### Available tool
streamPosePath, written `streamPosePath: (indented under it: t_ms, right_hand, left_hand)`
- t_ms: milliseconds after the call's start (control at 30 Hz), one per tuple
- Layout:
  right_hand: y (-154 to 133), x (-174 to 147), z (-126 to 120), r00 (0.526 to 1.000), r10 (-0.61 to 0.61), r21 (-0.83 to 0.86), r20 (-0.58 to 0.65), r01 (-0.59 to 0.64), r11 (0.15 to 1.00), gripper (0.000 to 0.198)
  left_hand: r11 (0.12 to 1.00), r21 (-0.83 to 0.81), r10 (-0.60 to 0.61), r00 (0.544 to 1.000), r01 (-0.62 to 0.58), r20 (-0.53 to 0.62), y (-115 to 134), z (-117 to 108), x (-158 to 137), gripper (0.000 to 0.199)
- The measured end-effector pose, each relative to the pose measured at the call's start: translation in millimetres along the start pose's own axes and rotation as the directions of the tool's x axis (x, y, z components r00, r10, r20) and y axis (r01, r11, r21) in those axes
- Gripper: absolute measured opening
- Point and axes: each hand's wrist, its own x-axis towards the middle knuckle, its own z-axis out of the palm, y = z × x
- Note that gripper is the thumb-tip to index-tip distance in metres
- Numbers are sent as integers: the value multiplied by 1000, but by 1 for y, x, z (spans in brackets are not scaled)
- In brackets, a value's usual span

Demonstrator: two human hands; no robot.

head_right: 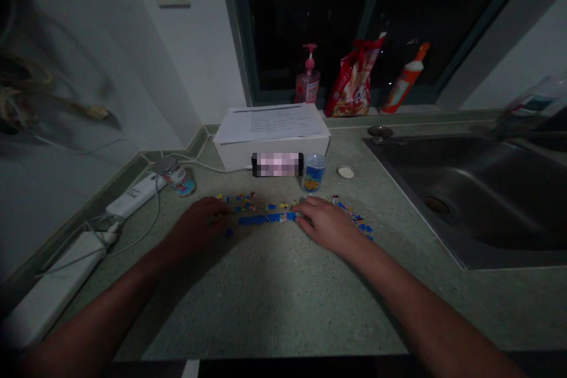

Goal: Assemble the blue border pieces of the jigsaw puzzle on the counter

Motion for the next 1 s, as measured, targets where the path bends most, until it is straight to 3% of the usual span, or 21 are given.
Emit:
streamPosePath:
  t_ms: [467, 800, 900, 1000]
  right_hand:
    - [-7, -1, -3, 999, -10, -5, 31, 10, 1000, 23]
    - [-7, -1, -3, 1000, -17, 19, 18, 17, 1000, 23]
    - [-7, 0, -2, 1000, -12, 11, 24, 11, 1000, 23]
    - [-7, 0, -2, 1000, -15, 7, 28, 14, 1000, 23]
  left_hand:
    - [990, 122, -71, 997, 69, 10, -12, -12, 1, 24]
    - [934, 324, -179, 982, 152, 57, -18, -22, 0, 27]
    - [950, 265, -191, 979, 167, 70, -18, -19, 0, 27]
    - [986, 126, -116, 990, 105, 80, -11, -18, -1, 24]
